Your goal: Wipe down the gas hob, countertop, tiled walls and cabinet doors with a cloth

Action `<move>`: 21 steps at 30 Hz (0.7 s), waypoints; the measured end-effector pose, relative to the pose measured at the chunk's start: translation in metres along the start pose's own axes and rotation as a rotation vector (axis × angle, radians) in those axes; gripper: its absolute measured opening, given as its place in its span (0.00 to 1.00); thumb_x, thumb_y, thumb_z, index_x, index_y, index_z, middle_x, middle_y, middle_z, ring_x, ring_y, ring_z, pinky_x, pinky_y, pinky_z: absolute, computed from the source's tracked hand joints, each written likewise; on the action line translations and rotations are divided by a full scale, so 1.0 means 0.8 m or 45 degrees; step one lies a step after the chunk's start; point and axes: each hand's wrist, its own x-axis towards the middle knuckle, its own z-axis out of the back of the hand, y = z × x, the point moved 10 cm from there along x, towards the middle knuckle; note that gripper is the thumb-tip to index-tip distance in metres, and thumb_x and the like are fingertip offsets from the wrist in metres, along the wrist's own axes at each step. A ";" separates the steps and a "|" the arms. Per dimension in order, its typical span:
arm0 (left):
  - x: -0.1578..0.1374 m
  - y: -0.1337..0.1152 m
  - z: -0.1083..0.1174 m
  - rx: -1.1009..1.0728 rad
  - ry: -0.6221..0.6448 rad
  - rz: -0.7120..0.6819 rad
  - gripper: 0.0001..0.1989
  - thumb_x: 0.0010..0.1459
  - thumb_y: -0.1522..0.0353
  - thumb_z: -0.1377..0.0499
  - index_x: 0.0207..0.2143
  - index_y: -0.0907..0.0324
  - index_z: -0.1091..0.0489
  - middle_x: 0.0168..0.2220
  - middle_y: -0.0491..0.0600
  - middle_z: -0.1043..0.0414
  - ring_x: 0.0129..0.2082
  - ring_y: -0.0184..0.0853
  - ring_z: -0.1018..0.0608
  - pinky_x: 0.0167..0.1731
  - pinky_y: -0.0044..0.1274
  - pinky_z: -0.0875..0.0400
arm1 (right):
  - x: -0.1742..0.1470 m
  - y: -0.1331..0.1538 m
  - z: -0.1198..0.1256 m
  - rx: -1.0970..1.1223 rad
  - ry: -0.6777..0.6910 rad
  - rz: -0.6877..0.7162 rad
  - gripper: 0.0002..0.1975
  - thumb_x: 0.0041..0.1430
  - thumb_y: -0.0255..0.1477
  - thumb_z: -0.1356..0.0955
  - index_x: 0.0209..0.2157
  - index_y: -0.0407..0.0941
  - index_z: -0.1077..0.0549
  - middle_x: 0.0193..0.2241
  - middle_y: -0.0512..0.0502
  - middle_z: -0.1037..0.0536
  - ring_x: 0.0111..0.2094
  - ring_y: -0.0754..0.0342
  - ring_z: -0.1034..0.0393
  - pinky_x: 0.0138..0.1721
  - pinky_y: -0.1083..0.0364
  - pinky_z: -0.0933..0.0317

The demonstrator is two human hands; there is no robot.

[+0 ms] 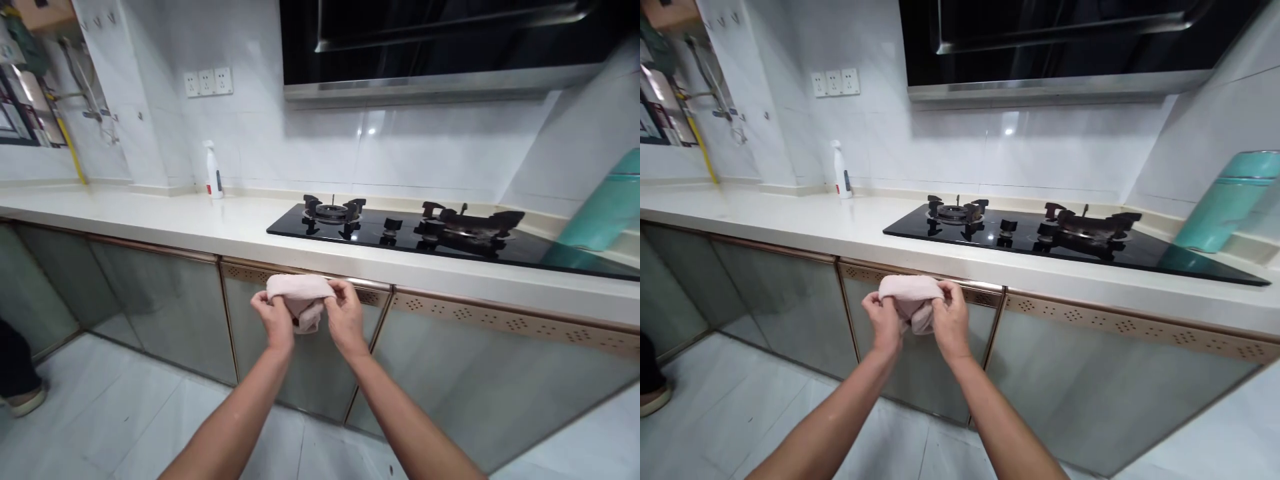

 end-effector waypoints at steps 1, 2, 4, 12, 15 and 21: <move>-0.008 -0.002 -0.003 -0.032 -0.028 -0.050 0.14 0.67 0.65 0.57 0.53 0.55 0.49 0.54 0.58 0.36 0.50 0.36 0.26 0.48 0.31 0.28 | -0.001 0.000 0.008 -0.012 -0.120 0.026 0.14 0.57 0.35 0.35 0.43 0.44 0.32 0.40 0.44 0.25 0.41 0.52 0.30 0.46 0.52 0.34; -0.016 -0.010 -0.009 -0.056 -0.026 -0.151 0.14 0.67 0.63 0.55 0.53 0.54 0.49 0.60 0.60 0.42 0.57 0.38 0.29 0.52 0.33 0.30 | -0.003 -0.001 0.020 -0.034 -0.247 0.056 0.14 0.58 0.36 0.35 0.43 0.44 0.34 0.41 0.43 0.26 0.42 0.52 0.30 0.46 0.52 0.33; -0.037 -0.036 -0.030 -0.020 0.069 -0.473 0.18 0.65 0.59 0.49 0.54 0.54 0.48 0.67 0.62 0.52 0.67 0.44 0.40 0.61 0.41 0.38 | -0.011 0.001 0.051 -0.104 -0.478 0.159 0.14 0.59 0.35 0.35 0.45 0.45 0.38 0.44 0.41 0.28 0.45 0.52 0.30 0.49 0.50 0.33; -0.065 -0.045 -0.113 0.423 0.185 -0.871 0.35 0.55 0.46 0.38 0.59 0.51 0.39 0.70 0.62 0.60 0.71 0.60 0.59 0.63 0.58 0.56 | -0.038 -0.004 0.029 -0.986 -0.131 0.903 0.19 0.65 0.24 0.42 0.56 0.43 0.37 0.56 0.32 0.34 0.64 0.39 0.43 0.63 0.32 0.46; -0.047 -0.024 -0.106 0.481 0.126 -0.896 0.29 0.57 0.48 0.40 0.58 0.47 0.36 0.67 0.59 0.53 0.69 0.56 0.53 0.63 0.55 0.54 | -0.049 -0.024 -0.007 -1.258 0.010 0.990 0.28 0.63 0.24 0.40 0.65 0.40 0.47 0.63 0.26 0.43 0.70 0.33 0.56 0.63 0.26 0.50; 0.042 0.042 -0.028 0.630 -0.106 -0.934 0.36 0.57 0.46 0.42 0.61 0.55 0.41 0.67 0.64 0.54 0.70 0.57 0.54 0.65 0.54 0.57 | -0.053 -0.039 -0.118 -1.389 0.373 1.206 0.30 0.64 0.26 0.36 0.66 0.41 0.46 0.67 0.28 0.46 0.71 0.34 0.63 0.64 0.29 0.49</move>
